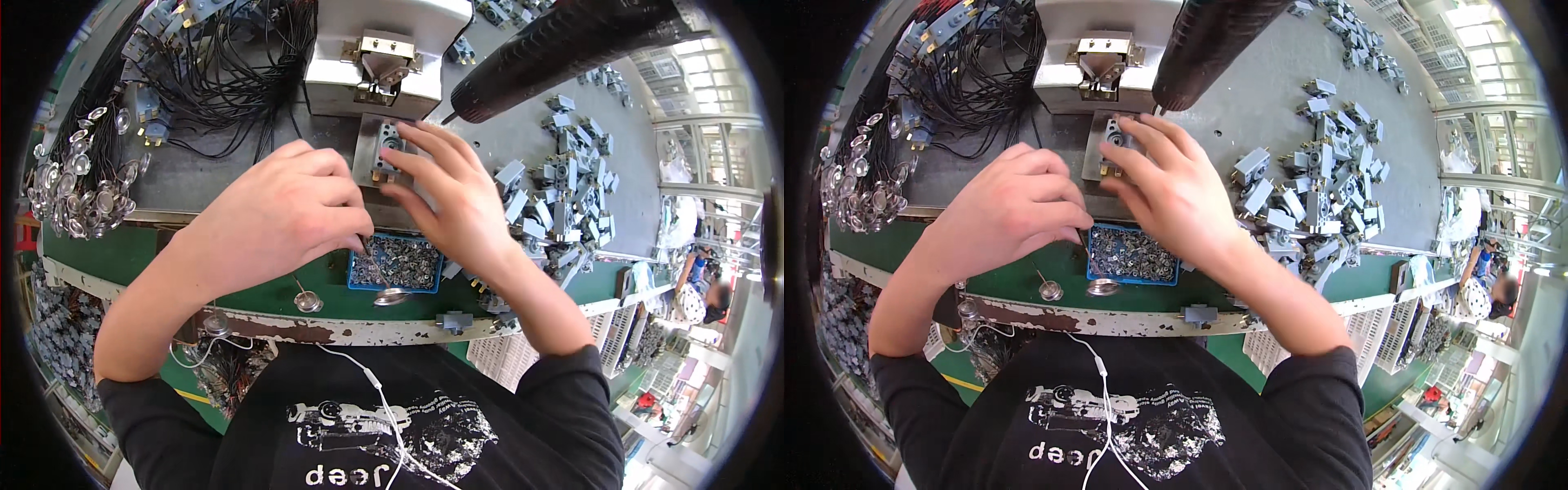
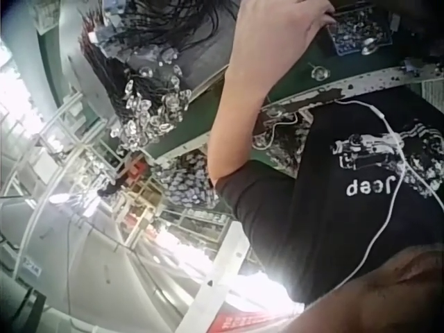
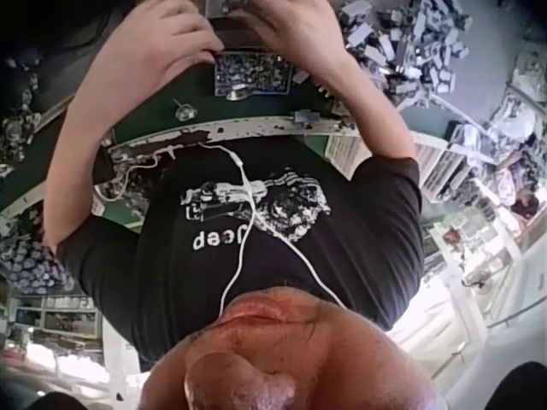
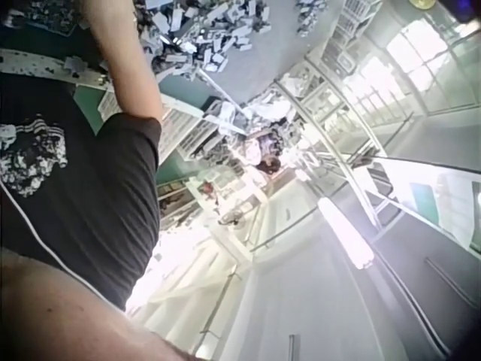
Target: Assemble mechanical or electronic components using an electric screwdriver at a factory workstation.
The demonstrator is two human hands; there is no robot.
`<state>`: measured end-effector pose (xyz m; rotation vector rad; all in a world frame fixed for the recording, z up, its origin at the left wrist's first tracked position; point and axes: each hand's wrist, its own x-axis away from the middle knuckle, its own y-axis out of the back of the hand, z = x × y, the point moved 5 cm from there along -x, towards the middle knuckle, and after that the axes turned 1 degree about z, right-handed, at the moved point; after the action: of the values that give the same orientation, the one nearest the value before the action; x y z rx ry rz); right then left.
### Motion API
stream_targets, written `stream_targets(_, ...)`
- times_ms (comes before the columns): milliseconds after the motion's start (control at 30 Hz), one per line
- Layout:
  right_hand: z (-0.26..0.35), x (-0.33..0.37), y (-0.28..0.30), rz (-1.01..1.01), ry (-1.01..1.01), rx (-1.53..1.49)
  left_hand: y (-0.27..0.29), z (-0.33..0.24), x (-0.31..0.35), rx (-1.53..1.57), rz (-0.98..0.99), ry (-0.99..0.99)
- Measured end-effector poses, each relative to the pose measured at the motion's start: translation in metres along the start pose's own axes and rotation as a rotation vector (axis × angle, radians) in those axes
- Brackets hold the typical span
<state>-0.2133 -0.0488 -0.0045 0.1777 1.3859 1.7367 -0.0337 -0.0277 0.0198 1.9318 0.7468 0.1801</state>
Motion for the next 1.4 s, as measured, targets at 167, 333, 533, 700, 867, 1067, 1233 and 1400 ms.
stream_targets(167, 0.045, 0.023, 0.043, 0.392, -0.242, -0.406, -0.01, 0.013, -0.014, 0.131, -0.084, 0.051)
stream_targets(333, -0.016, 0.026, 0.033, 0.398, -0.659, -0.656, -0.002, 0.023, -0.025, 0.211, -0.115, 0.024)
stream_targets(533, 0.009, 0.033, 0.041, -0.175, 0.056, -0.141, 0.003, 0.02, -0.024, 0.114, -0.063, 0.088)
stream_targets(700, 0.008, 0.025, 0.041, 0.022, -0.04, -0.245, 0.016, 0.021, -0.02, 0.161, -0.066, 0.116)
stream_targets(867, 0.005, 0.023, 0.035, 0.031, -0.061, -0.234, 0.028, 0.022, -0.022, 0.136, -0.133, 0.101)
stream_targets(1067, -0.006, 0.024, 0.006, 0.082, -0.544, -1.181, 0.041, 0.021, -0.025, 0.076, -0.184, 0.079)
stream_targets(1233, -0.001, 0.022, 0.005, 0.071, -0.548, -1.127, 0.042, 0.02, -0.023, 0.049, -0.216, 0.087)
stream_targets(1400, -0.006, 0.026, -0.008, 0.001, -0.636, -1.292, 0.035, 0.017, -0.026, 0.155, -0.149, 0.206)
